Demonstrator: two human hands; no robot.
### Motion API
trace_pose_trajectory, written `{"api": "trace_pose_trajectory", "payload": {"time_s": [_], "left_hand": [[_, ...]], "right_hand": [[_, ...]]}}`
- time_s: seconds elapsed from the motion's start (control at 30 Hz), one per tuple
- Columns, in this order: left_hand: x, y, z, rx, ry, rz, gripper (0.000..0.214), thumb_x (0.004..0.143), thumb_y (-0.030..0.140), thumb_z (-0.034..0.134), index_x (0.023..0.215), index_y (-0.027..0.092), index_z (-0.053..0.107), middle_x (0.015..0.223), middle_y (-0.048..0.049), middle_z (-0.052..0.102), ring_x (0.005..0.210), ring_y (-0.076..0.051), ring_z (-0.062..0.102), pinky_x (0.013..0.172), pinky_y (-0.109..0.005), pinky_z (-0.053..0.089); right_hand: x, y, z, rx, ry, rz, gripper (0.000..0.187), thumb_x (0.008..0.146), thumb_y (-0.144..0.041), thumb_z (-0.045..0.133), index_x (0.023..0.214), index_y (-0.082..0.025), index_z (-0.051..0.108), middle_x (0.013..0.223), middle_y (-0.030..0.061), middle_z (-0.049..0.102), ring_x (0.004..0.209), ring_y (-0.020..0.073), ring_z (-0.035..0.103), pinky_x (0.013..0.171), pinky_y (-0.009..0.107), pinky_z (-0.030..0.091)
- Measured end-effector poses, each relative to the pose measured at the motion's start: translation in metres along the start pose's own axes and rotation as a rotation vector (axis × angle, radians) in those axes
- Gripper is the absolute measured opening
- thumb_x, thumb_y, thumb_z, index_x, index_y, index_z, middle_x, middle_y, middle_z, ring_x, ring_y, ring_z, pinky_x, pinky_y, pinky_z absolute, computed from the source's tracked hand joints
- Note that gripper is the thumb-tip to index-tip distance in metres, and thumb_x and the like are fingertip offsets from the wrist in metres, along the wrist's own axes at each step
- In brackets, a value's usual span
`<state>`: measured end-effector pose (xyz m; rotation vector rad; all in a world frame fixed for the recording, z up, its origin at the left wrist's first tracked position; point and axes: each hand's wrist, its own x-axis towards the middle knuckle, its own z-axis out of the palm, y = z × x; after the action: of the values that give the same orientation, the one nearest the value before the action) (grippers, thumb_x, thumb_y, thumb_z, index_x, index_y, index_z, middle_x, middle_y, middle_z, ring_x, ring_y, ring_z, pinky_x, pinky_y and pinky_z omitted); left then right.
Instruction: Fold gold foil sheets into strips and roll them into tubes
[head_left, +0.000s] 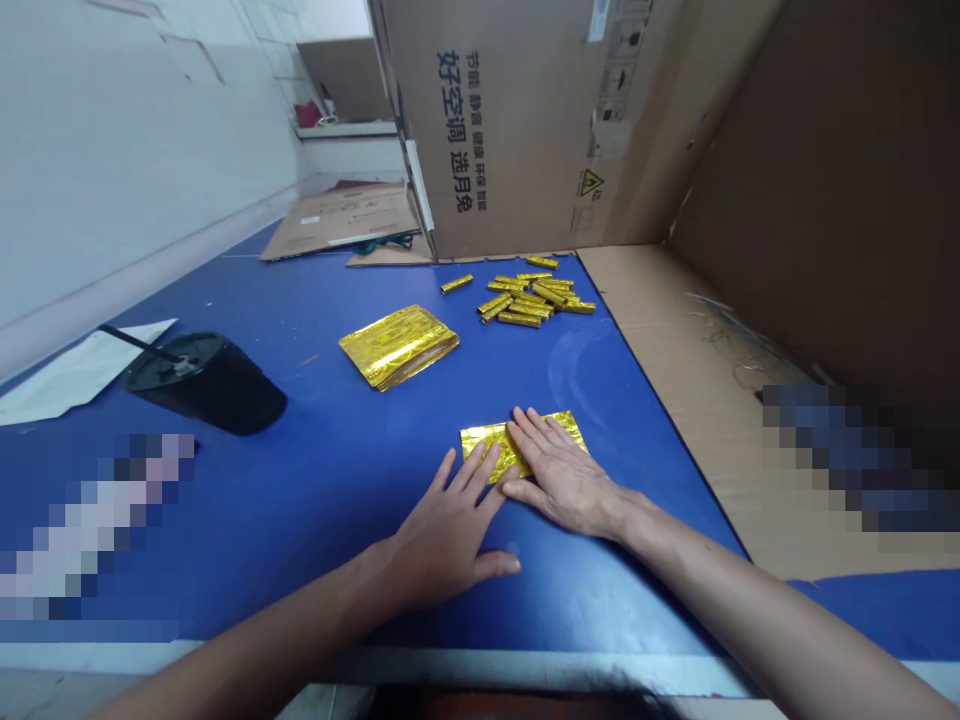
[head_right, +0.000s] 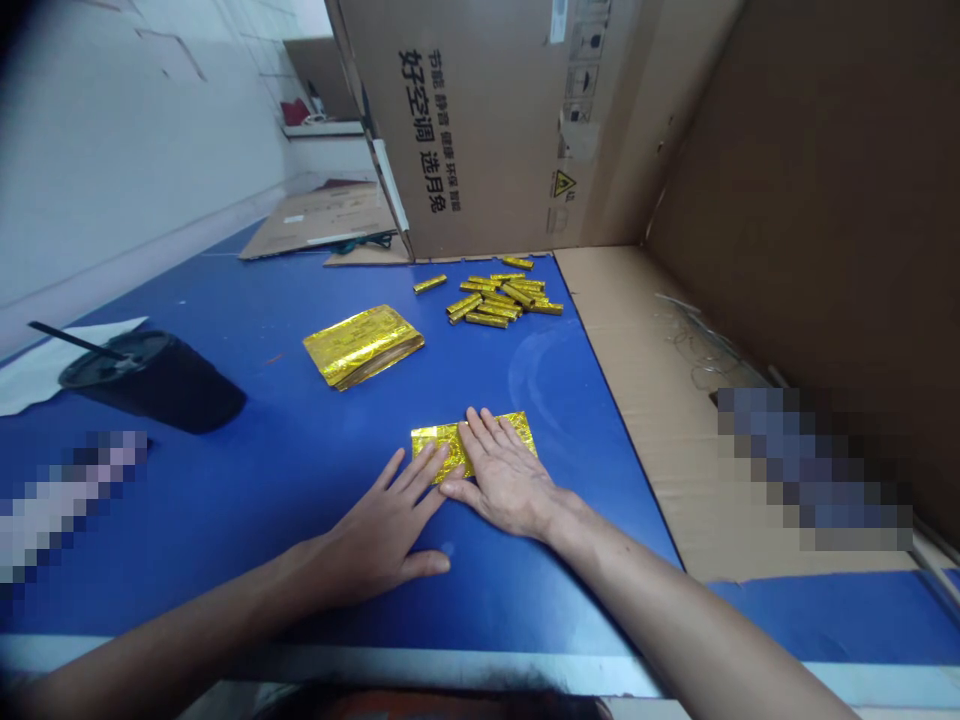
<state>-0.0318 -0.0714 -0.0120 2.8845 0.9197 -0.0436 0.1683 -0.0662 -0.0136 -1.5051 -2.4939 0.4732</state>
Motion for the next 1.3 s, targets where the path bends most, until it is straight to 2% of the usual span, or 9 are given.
{"api": "trace_pose_trajectory", "payload": {"time_s": [0.2, 0.37, 0.6, 0.77, 0.87, 0.93, 1.03, 1.13, 1.3], "left_hand": [[-0.005, -0.001, 0.001, 0.027, 0.006, -0.020, 0.080, 0.077, 0.069, 0.023, 0.137, 0.016, 0.021, 0.141, -0.0188, 0.020, 0.131, -0.031, 0.012, 0.102, -0.053, 0.012], [-0.001, -0.005, 0.000, 0.026, -0.017, -0.011, 0.084, 0.076, 0.071, 0.023, 0.136, 0.013, 0.022, 0.141, -0.0187, 0.021, 0.131, -0.032, 0.012, 0.101, -0.054, 0.011], [-0.003, -0.022, -0.004, 0.050, -0.029, -0.031, 0.074, 0.079, 0.067, 0.026, 0.137, 0.022, 0.021, 0.143, -0.0146, 0.017, 0.132, -0.031, 0.011, 0.101, -0.055, 0.013], [-0.003, -0.028, -0.010, 0.034, -0.033, -0.079, 0.072, 0.080, 0.065, 0.027, 0.136, 0.020, 0.025, 0.142, -0.0147, 0.020, 0.132, -0.030, 0.014, 0.101, -0.054, 0.015], [0.009, -0.019, -0.019, 0.004, -0.024, -0.177, 0.075, 0.080, 0.066, 0.026, 0.133, 0.013, 0.032, 0.139, -0.0166, 0.029, 0.131, -0.030, 0.017, 0.101, -0.053, 0.014], [0.024, -0.008, -0.025, -0.019, 0.021, -0.214, 0.080, 0.078, 0.067, 0.026, 0.133, 0.009, 0.029, 0.140, -0.0175, 0.026, 0.131, -0.030, 0.014, 0.103, -0.052, 0.013], [0.051, 0.009, -0.028, -0.103, 0.066, -0.097, 0.085, 0.078, 0.068, 0.027, 0.138, 0.009, 0.015, 0.144, -0.0147, 0.012, 0.133, -0.027, 0.003, 0.105, -0.047, 0.011], [0.074, 0.017, -0.022, -0.191, 0.038, -0.016, 0.086, 0.078, 0.069, 0.023, 0.139, 0.010, 0.010, 0.145, -0.0139, 0.006, 0.133, -0.026, -0.001, 0.105, -0.047, 0.009], [0.078, 0.006, -0.008, -0.178, 0.029, 0.024, 0.084, 0.079, 0.068, 0.020, 0.139, 0.012, 0.004, 0.145, -0.0114, 0.002, 0.133, -0.024, -0.004, 0.106, -0.045, 0.006]], "right_hand": [[-0.004, -0.006, -0.001, -0.065, 0.012, -0.058, 0.079, 0.082, -0.062, 0.026, 0.138, -0.008, 0.018, 0.144, 0.0152, 0.011, 0.133, 0.0249, 0.003, 0.106, 0.049, 0.004], [-0.008, -0.017, -0.004, -0.010, -0.074, -0.183, 0.081, 0.081, -0.063, 0.025, 0.139, -0.008, 0.010, 0.145, 0.0138, 0.009, 0.133, 0.0216, 0.003, 0.108, 0.043, 0.004], [-0.004, -0.002, -0.003, -0.082, -0.025, -0.016, 0.080, 0.081, -0.064, 0.022, 0.137, -0.007, 0.020, 0.144, 0.0155, 0.015, 0.132, 0.0255, 0.007, 0.106, 0.048, 0.006], [-0.002, 0.000, -0.002, -0.122, 0.030, 0.077, 0.081, 0.080, -0.064, 0.022, 0.137, -0.006, 0.022, 0.143, 0.0170, 0.017, 0.132, 0.0282, 0.009, 0.105, 0.052, 0.009], [-0.001, -0.002, -0.002, -0.130, 0.020, 0.073, 0.082, 0.080, -0.064, 0.025, 0.137, -0.005, 0.022, 0.143, 0.0171, 0.015, 0.132, 0.0292, 0.009, 0.105, 0.053, 0.009], [-0.001, -0.002, -0.002, -0.138, 0.013, 0.063, 0.080, 0.081, -0.061, 0.026, 0.137, -0.004, 0.022, 0.143, 0.0173, 0.014, 0.132, 0.0297, 0.008, 0.104, 0.053, 0.009], [-0.002, -0.001, -0.005, -0.155, -0.034, 0.023, 0.069, 0.084, -0.049, 0.033, 0.137, -0.006, 0.022, 0.143, 0.0171, 0.015, 0.132, 0.0306, 0.008, 0.103, 0.055, 0.007], [-0.002, -0.001, -0.007, -0.163, -0.091, -0.007, 0.066, 0.081, -0.039, 0.041, 0.138, -0.012, 0.022, 0.144, 0.0155, 0.014, 0.131, 0.0311, 0.006, 0.102, 0.056, 0.004], [-0.002, 0.001, -0.005, -0.159, -0.074, 0.002, 0.070, 0.078, -0.037, 0.045, 0.138, -0.011, 0.022, 0.143, 0.0165, 0.018, 0.131, 0.0325, 0.010, 0.103, 0.055, 0.004]]}}
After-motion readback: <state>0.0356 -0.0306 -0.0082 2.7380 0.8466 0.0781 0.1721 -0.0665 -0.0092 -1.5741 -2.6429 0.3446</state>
